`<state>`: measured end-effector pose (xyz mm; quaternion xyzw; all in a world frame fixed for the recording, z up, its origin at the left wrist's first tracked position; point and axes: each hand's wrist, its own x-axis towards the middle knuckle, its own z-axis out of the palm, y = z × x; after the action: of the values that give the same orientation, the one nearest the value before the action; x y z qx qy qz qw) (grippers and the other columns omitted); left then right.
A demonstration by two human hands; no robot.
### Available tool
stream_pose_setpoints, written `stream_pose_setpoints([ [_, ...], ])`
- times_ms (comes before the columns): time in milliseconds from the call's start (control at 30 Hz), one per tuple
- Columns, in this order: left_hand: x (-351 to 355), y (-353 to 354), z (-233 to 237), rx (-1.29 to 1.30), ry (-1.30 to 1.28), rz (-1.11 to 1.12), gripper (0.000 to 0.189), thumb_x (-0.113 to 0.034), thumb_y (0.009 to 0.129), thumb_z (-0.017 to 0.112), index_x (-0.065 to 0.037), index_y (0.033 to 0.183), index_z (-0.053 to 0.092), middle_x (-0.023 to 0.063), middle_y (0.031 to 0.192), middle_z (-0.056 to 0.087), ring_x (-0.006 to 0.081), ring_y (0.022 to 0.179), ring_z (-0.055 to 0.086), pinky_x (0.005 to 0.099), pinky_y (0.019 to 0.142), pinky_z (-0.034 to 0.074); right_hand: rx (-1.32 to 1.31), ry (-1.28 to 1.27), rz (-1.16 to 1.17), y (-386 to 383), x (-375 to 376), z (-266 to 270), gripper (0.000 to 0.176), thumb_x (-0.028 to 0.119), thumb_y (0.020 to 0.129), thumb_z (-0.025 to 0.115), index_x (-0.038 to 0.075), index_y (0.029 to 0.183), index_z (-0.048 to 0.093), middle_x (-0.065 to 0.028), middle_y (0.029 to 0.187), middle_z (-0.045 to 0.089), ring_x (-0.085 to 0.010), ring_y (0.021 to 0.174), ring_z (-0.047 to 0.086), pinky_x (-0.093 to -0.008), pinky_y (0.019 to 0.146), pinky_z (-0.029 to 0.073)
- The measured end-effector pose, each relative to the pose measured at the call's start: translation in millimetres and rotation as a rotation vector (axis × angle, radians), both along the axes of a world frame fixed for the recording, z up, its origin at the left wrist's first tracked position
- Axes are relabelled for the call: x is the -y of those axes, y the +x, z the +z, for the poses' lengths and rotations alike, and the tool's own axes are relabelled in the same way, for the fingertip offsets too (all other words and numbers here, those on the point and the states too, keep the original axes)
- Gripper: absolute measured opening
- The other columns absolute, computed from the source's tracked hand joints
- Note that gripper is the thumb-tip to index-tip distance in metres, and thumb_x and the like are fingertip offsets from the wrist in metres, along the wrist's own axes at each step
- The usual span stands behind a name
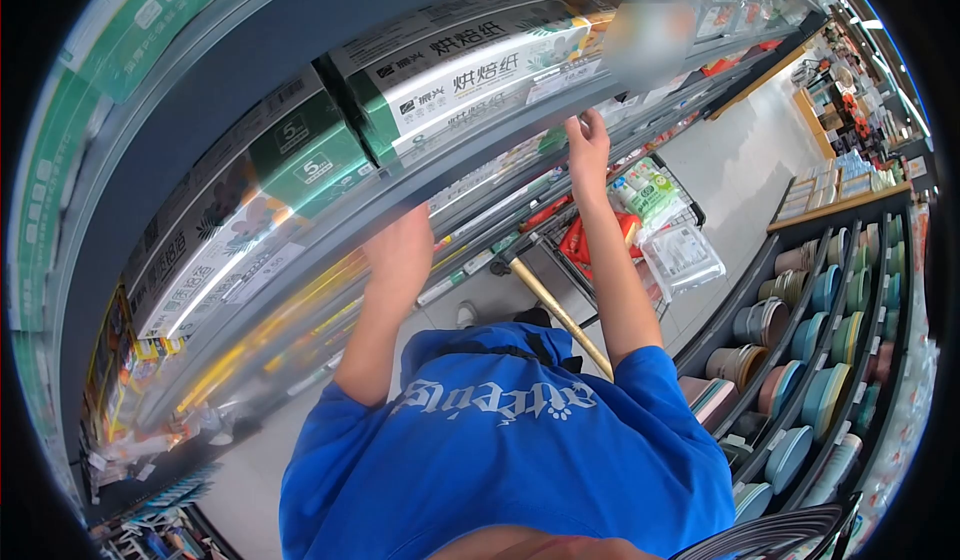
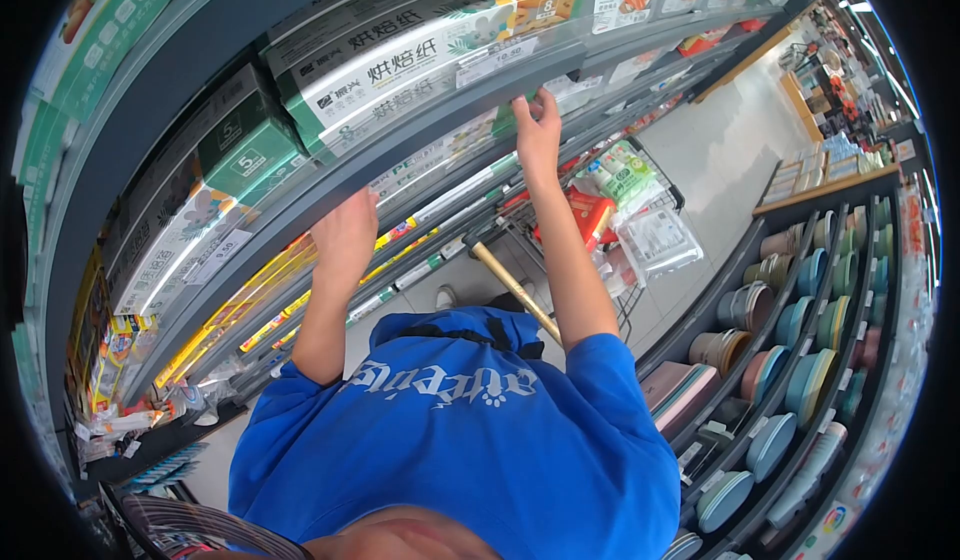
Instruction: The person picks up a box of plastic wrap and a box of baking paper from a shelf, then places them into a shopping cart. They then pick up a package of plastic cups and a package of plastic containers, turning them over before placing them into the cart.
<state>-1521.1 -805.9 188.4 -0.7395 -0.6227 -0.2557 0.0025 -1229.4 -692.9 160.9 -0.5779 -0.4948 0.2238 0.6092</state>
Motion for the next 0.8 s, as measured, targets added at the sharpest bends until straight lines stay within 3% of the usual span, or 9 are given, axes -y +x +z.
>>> stream_pose_setpoints([
  [133, 0, 0, -1, 0.041, -0.008, -0.003, 0.034, -0.017, 0.083, 0.073, -0.001, 0.11, 0.062, 0.0218, 0.109, 0.063, 0.0419, 0.102, 0.06, 0.0519, 0.086, 0.047, -0.049, -0.068, 0.029, -6, 14, 17, 0.063, 0.029, 0.096, 0.065, -0.005, 0.143, 0.042, -0.0198, 0.134, 0.057, -0.0251, 0.12, 0.057, -0.0326, 0.098, 0.044],
  [233, 4, -1, 4, 0.078, -0.11, -0.033, 0.038, -0.02, 0.082, 0.075, -0.001, 0.112, 0.062, 0.0227, 0.108, 0.064, 0.0422, 0.1, 0.061, 0.0506, 0.085, 0.048, -0.054, 0.041, 0.01, -7, 25, 13, 0.07, 0.03, 0.094, 0.067, -0.006, 0.147, 0.036, -0.0221, 0.143, 0.047, -0.0289, 0.126, 0.054, -0.0384, 0.101, 0.045],
  [400, 45, 4, 42, 0.063, -0.132, -0.186, 0.065, -0.032, 0.083, 0.075, -0.006, 0.137, 0.051, 0.0219, 0.137, 0.05, 0.0413, 0.126, 0.047, 0.0553, 0.101, 0.037, 0.196, 0.119, -0.186, 20, 97, -40, 0.072, 0.022, 0.091, 0.07, 0.0, 0.148, 0.032, -0.0178, 0.145, 0.038, -0.0293, 0.132, 0.045, -0.0413, 0.11, 0.037],
  [467, 66, 10, 42, 0.013, -0.109, -0.361, 0.073, -0.036, 0.084, 0.075, -0.008, 0.144, 0.045, 0.0211, 0.148, 0.04, 0.0407, 0.138, 0.036, 0.0575, 0.108, 0.03, 0.515, 0.087, -0.238, 41, 142, -92, 0.075, 0.021, 0.085, 0.075, 0.001, 0.146, 0.035, -0.0199, 0.144, 0.037, -0.0342, 0.134, 0.041, -0.0453, 0.111, 0.036],
  [533, 76, 16, 29, -0.017, -0.062, -0.617, 0.08, -0.039, 0.084, 0.075, -0.009, 0.149, 0.039, 0.02, 0.156, 0.029, 0.04, 0.146, 0.025, 0.0595, 0.113, 0.022, 0.77, -0.074, -0.16, 57, 203, -129, 0.083, 0.026, 0.079, 0.08, 0.002, 0.145, 0.036, -0.0231, 0.146, 0.037, -0.0393, 0.134, 0.039, -0.048, 0.113, 0.034],
  [633, 69, 34, -22, 0.122, -0.217, -0.825, 0.081, -0.038, 0.084, 0.074, -0.008, 0.149, 0.038, 0.0239, 0.157, 0.026, 0.0418, 0.147, 0.022, 0.0581, 0.115, 0.022, 0.812, -0.281, -0.051, 93, 297, -188, 0.091, 0.032, 0.071, 0.086, 0.001, 0.142, 0.04, -0.0246, 0.145, 0.038, -0.0432, 0.132, 0.04, -0.0497, 0.111, 0.034],
  [733, 64, 50, -90, -0.112, -0.458, -0.739, 0.082, -0.038, 0.085, 0.074, -0.007, 0.15, 0.035, 0.0268, 0.156, 0.025, 0.0436, 0.146, 0.024, 0.0582, 0.114, 0.024, 0.835, -0.483, -0.129, 125, 351, -197, 0.093, 0.032, 0.068, 0.087, 0.0, 0.142, 0.04, -0.0244, 0.144, 0.039, -0.0435, 0.131, 0.042, -0.048, 0.109, 0.037],
  [800, 61, 59, -110, -0.121, -0.555, -0.799, 0.082, -0.036, 0.085, 0.074, -0.006, 0.15, 0.034, 0.0279, 0.156, 0.025, 0.0448, 0.146, 0.024, 0.0583, 0.114, 0.025, 0.834, -0.558, -0.165, 138, 375, -193, 0.092, 0.033, 0.068, 0.087, 0.0, 0.141, 0.041, -0.0245, 0.141, 0.04, -0.0433, 0.128, 0.044, -0.0476, 0.107, 0.038],
])
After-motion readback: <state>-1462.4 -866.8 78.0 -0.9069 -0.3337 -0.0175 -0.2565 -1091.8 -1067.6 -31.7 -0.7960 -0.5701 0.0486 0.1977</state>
